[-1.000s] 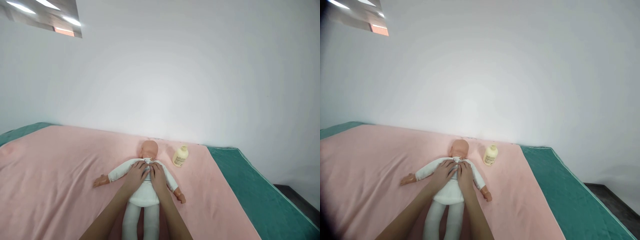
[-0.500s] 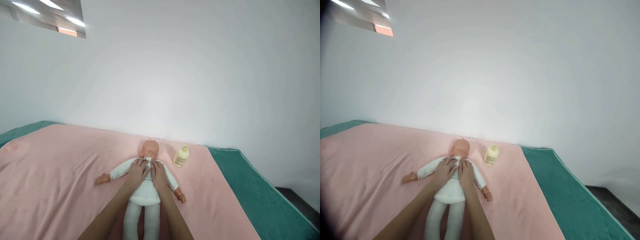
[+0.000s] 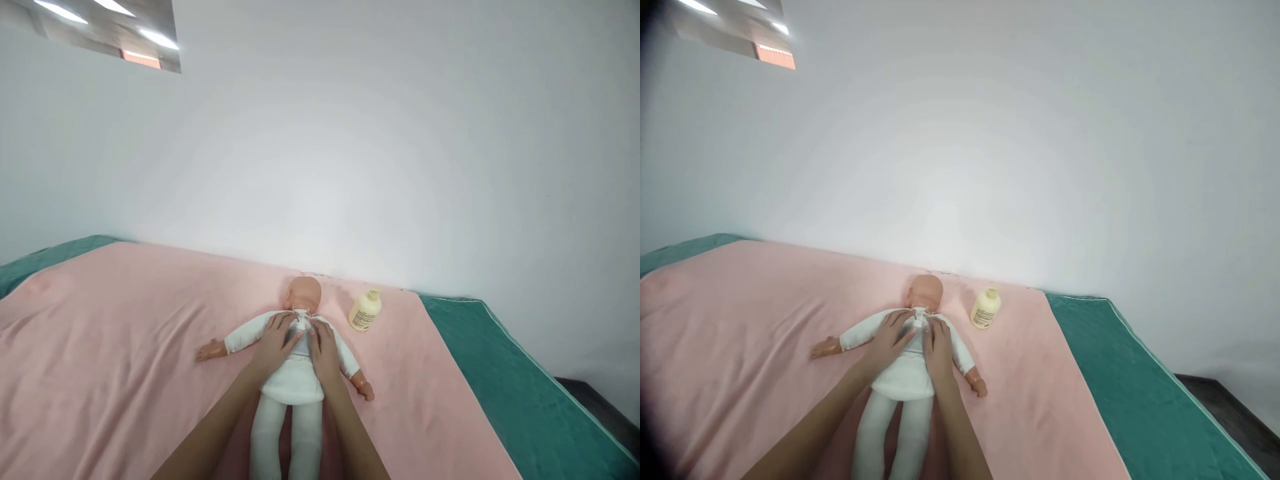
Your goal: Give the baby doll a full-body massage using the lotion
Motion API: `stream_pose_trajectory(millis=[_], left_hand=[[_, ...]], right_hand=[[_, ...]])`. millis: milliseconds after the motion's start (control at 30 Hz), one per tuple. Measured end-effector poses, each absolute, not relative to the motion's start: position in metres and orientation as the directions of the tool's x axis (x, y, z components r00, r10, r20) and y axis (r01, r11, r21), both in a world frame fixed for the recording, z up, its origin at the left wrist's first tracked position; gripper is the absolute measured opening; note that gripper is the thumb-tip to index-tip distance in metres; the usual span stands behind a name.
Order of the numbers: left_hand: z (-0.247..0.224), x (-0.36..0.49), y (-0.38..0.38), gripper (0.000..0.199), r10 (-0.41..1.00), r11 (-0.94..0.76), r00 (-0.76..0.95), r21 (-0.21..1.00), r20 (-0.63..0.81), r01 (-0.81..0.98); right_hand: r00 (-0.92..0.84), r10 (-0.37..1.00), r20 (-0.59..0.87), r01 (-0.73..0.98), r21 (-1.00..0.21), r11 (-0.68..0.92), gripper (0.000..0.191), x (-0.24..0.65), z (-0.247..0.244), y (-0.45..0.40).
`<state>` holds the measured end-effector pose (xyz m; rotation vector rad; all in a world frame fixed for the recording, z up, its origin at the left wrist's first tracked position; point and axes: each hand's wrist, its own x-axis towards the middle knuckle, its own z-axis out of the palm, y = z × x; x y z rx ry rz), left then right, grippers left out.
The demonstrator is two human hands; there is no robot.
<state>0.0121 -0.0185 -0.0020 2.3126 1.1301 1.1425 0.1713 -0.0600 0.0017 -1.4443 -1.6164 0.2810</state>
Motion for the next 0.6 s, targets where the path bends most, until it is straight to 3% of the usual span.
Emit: stream_pose_trajectory(millis=[167,367,600], left_hand=[[0.008,-0.01,-0.051,0.028,0.733,-0.679,0.401,0.631,0.55,0.375],[0.014,-0.02,-0.091,0.029,0.688,-0.705,0.481,0.658,0.544,0.264],[-0.007,-0.014,-0.1,0.024,0.673,-0.707,0.563,0.642,0.48,0.297]], right_hand=[[0.179,0.843,0.507,0.571,-0.751,0.33,0.03,0.175,0.004,-0.098],[0.041,0.861,0.508,0.528,-0.742,0.413,0.028,0.171,0.001,-0.143],[0.008,0.853,0.522,0.551,-0.714,0.432,0.027,0.16,-0.014,-0.154]])
